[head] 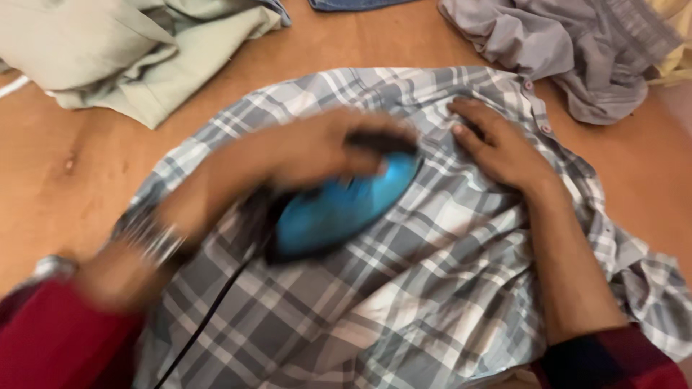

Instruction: The person irons a grey and white plaid shirt laid out on a wooden table. They use a blue and black electric iron, moving it back and forth across the fabric while smoothing the shirt with their other hand. Other folded clothes are visible on the table.

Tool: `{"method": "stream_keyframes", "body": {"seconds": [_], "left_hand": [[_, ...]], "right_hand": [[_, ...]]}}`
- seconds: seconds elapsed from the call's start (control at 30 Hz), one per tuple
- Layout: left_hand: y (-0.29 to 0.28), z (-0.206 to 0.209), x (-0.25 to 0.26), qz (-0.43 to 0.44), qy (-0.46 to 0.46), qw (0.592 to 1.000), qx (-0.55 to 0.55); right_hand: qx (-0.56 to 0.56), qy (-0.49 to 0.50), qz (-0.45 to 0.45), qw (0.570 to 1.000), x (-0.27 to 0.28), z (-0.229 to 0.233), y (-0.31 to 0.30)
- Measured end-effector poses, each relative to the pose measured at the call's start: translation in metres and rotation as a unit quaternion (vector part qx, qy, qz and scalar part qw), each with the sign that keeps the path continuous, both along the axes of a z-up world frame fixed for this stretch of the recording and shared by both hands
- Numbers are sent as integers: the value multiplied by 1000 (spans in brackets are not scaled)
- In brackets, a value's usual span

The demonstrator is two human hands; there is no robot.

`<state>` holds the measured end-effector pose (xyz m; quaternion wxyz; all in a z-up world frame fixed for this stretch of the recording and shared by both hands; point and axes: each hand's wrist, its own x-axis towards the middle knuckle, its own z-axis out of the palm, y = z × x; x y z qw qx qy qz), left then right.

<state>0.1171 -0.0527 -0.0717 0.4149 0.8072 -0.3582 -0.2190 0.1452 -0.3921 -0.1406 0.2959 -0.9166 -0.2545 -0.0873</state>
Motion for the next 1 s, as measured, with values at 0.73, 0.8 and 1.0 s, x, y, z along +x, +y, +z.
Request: {"method": "stream_keyframes", "body": {"seconds": [0.73, 0.8, 1.0], "left_hand": [[23, 65, -71, 0, -228, 956, 185], [64, 68, -125, 104, -173, 847, 492], [96, 53, -183, 250, -220, 792, 512]], "right_hand": [[-95, 112, -62, 987, 0, 6, -14], [-102, 125, -87, 983, 0, 6, -13], [-83, 73, -58, 992, -4, 6, -6]]}}
